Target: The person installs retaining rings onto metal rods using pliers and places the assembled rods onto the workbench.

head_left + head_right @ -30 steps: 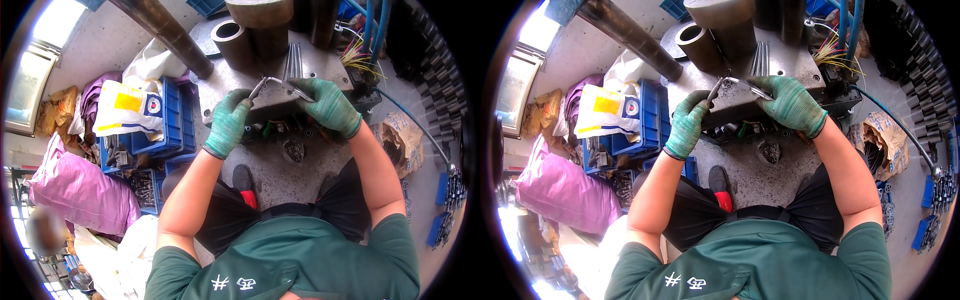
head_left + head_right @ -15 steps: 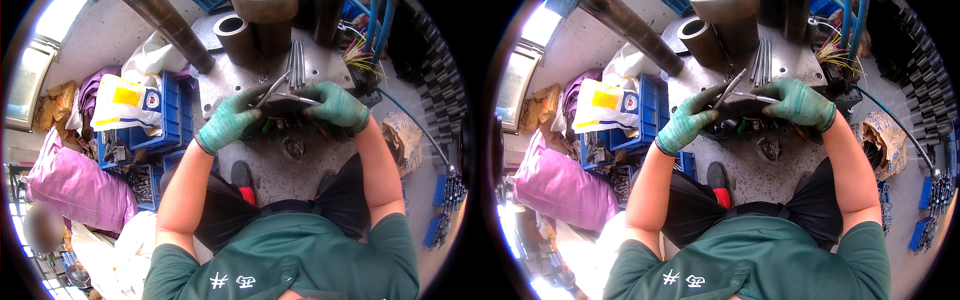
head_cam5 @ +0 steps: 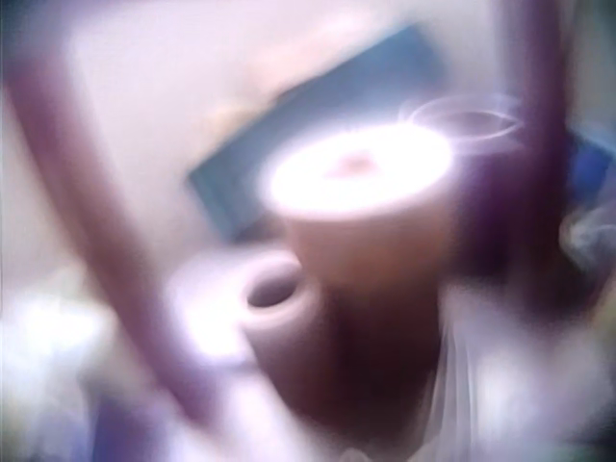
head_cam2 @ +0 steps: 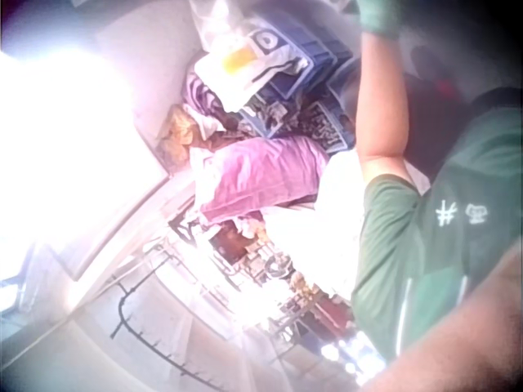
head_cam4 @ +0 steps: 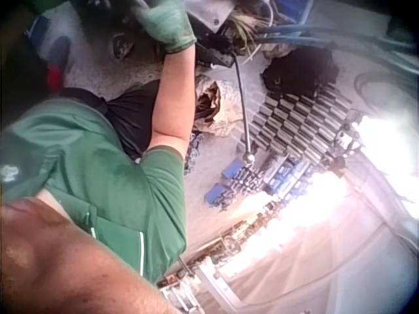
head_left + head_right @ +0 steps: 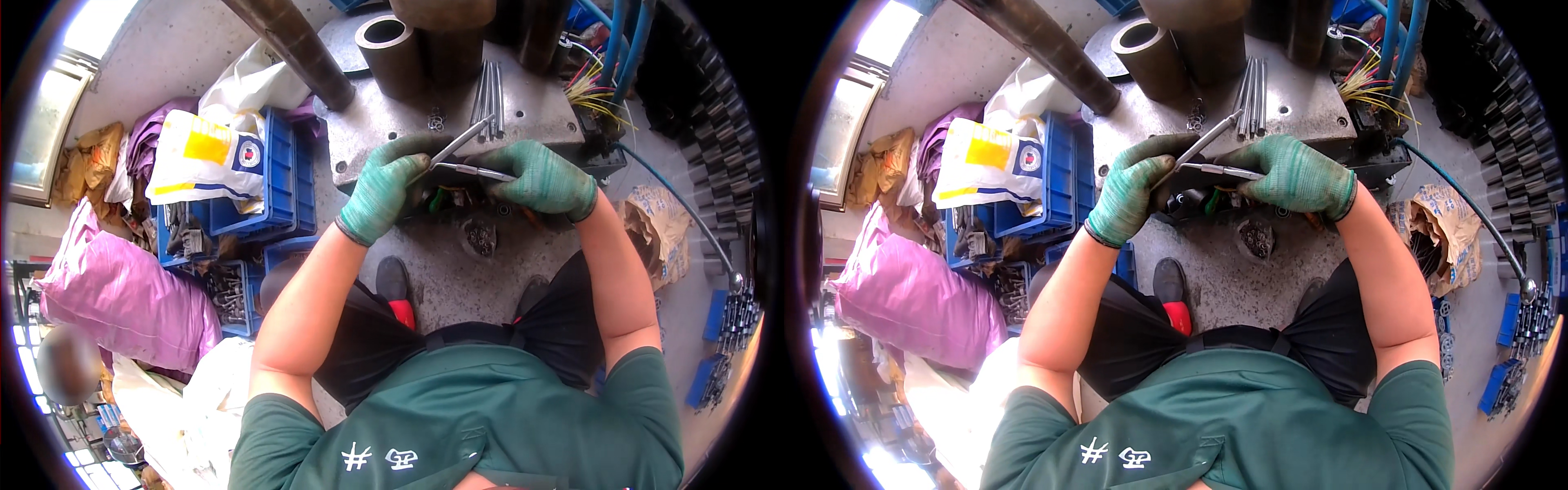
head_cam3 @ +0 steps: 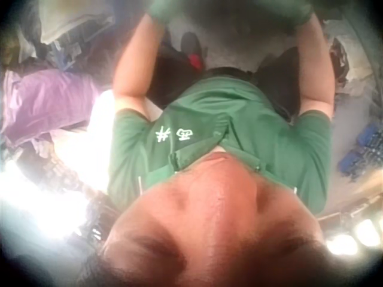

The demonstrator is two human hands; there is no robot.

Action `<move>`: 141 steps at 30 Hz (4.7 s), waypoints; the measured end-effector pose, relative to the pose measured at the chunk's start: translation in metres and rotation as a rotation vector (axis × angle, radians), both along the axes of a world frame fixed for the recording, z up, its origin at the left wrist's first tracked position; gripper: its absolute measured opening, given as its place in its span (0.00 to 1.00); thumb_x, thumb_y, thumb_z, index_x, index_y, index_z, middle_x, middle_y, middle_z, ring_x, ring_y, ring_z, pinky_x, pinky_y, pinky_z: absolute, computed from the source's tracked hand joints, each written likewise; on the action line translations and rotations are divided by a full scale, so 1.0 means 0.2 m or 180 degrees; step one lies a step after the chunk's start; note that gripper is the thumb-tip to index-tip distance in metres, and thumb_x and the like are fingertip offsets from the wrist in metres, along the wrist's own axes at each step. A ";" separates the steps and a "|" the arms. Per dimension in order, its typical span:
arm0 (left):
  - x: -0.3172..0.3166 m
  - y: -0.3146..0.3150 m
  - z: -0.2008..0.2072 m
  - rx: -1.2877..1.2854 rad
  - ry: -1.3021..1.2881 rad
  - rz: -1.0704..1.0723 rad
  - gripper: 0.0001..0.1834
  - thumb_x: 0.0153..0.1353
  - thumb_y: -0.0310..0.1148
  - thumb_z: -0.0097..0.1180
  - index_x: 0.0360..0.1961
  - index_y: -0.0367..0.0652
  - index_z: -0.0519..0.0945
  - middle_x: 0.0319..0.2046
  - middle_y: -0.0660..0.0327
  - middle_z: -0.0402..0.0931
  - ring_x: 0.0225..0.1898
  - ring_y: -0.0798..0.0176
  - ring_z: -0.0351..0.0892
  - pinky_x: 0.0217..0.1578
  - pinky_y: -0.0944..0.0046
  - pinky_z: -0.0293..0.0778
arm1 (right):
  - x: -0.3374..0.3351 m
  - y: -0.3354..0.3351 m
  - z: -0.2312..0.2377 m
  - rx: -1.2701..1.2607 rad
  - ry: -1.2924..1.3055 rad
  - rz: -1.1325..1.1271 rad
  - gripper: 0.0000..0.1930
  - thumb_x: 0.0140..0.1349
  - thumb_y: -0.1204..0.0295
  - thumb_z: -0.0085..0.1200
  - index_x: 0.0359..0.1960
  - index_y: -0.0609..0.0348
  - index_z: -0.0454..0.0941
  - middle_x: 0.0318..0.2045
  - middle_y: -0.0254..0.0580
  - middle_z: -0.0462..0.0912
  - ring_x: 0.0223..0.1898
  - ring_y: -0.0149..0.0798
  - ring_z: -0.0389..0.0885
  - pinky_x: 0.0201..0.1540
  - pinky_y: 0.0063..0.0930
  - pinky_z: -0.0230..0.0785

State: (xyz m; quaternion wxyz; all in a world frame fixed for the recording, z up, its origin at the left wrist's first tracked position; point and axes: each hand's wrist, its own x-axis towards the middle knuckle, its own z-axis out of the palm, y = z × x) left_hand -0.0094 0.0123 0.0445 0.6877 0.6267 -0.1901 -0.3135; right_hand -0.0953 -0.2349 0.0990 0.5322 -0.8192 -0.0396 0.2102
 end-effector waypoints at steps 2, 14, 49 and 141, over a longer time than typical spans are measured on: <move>0.00 0.00 0.00 -0.0128 0.0131 0.0009 0.27 0.68 0.28 0.47 0.66 0.29 0.76 0.49 0.50 0.86 0.40 0.69 0.84 0.38 0.74 0.78 | 0.00 0.01 0.01 -0.0066 0.0008 -0.0011 0.28 0.60 0.79 0.58 0.65 0.66 0.79 0.47 0.47 0.90 0.45 0.31 0.85 0.55 0.29 0.78; 0.00 -0.01 -0.01 -0.0824 0.1240 0.0059 0.31 0.65 0.28 0.47 0.68 0.26 0.71 0.36 0.51 0.84 0.15 0.75 0.63 0.16 0.76 0.61 | 0.03 -0.03 -0.23 0.0264 -0.0881 0.0238 0.31 0.57 0.77 0.62 0.66 0.63 0.78 0.49 0.51 0.90 0.49 0.34 0.86 0.56 0.32 0.78; 0.20 0.09 -0.01 -0.0039 -0.0015 0.1268 0.18 0.58 0.20 0.55 0.51 0.38 0.78 0.39 0.56 0.84 0.37 0.63 0.85 0.37 0.63 0.78 | 0.20 0.24 -0.44 -0.2462 -0.3154 -0.0353 0.12 0.48 0.71 0.67 0.35 0.57 0.81 0.36 0.45 0.84 0.43 0.53 0.81 0.47 0.47 0.76; 0.32 -0.21 -0.06 0.2518 -0.2101 0.0301 0.23 0.60 0.31 0.69 0.56 0.35 0.82 0.47 0.48 0.88 0.47 0.55 0.88 0.54 0.59 0.80 | 0.00 -0.12 -0.32 0.1917 -0.0396 -0.1424 0.36 0.61 0.75 0.64 0.71 0.72 0.67 0.50 0.38 0.82 0.50 0.31 0.80 0.57 0.27 0.75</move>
